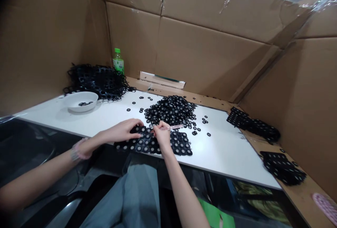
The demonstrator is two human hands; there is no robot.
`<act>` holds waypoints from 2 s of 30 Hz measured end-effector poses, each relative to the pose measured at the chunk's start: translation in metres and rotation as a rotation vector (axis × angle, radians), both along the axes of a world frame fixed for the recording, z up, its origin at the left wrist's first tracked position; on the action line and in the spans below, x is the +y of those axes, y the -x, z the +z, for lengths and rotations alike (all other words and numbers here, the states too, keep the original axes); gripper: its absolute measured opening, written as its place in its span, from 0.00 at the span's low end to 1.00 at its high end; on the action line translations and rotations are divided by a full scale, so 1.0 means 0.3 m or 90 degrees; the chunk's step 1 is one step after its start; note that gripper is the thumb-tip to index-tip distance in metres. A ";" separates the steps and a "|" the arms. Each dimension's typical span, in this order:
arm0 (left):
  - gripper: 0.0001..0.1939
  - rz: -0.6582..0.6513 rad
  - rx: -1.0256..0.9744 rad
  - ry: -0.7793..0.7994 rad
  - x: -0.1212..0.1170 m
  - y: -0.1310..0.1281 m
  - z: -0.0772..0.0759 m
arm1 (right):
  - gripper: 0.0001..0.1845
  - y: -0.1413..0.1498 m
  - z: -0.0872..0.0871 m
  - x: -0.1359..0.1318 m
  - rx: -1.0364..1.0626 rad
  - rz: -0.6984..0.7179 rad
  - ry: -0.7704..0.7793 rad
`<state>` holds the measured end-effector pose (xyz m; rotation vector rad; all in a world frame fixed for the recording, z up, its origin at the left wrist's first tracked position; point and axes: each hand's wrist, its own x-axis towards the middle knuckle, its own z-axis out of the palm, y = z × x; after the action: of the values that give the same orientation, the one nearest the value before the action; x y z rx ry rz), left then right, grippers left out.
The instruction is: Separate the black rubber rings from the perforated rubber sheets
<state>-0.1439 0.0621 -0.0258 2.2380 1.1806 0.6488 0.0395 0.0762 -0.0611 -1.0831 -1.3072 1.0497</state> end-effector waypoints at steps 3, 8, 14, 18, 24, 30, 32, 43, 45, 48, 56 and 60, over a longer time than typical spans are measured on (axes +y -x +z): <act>0.29 -0.049 0.137 -0.215 -0.091 0.003 0.028 | 0.13 -0.001 0.010 -0.016 0.047 -0.001 0.021; 0.25 -0.125 0.238 -0.262 -0.144 0.012 -0.023 | 0.14 0.013 -0.001 -0.023 0.083 0.023 0.043; 0.10 -0.096 0.262 -0.329 -0.109 -0.012 -0.067 | 0.15 0.010 -0.017 -0.020 0.120 0.004 0.059; 0.09 -0.091 0.308 -0.333 -0.113 -0.033 -0.040 | 0.15 0.007 -0.017 -0.023 0.139 -0.002 0.063; 0.10 -0.102 0.396 -0.354 -0.114 -0.082 -0.016 | 0.15 0.005 -0.002 -0.022 0.199 -0.018 0.090; 0.10 -0.138 0.369 -0.368 -0.062 -0.063 -0.022 | 0.15 0.005 0.007 -0.019 0.243 -0.032 0.117; 0.16 -0.232 0.348 -0.362 -0.040 -0.027 -0.010 | 0.15 0.006 0.006 -0.018 0.249 -0.029 0.121; 0.09 -0.286 0.366 -0.487 0.004 -0.024 -0.022 | 0.14 0.008 -0.002 -0.016 0.224 -0.032 0.104; 0.10 -0.264 0.356 -0.545 0.005 -0.025 -0.037 | 0.14 0.008 -0.003 -0.016 0.201 -0.037 0.093; 0.13 -0.265 0.301 -0.593 0.008 -0.013 -0.057 | 0.14 0.009 -0.004 -0.020 0.149 -0.039 0.067; 0.15 -0.234 0.227 -0.684 0.002 0.006 -0.081 | 0.13 0.014 0.013 -0.051 -0.023 0.008 0.008; 0.14 -0.232 0.231 -0.700 0.000 0.001 -0.079 | 0.13 0.015 0.013 -0.054 -0.043 0.015 0.007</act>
<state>-0.1443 0.0621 -0.0495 3.4908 0.5168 0.8881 0.0350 0.0600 -0.0571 -1.1228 -1.3723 1.0460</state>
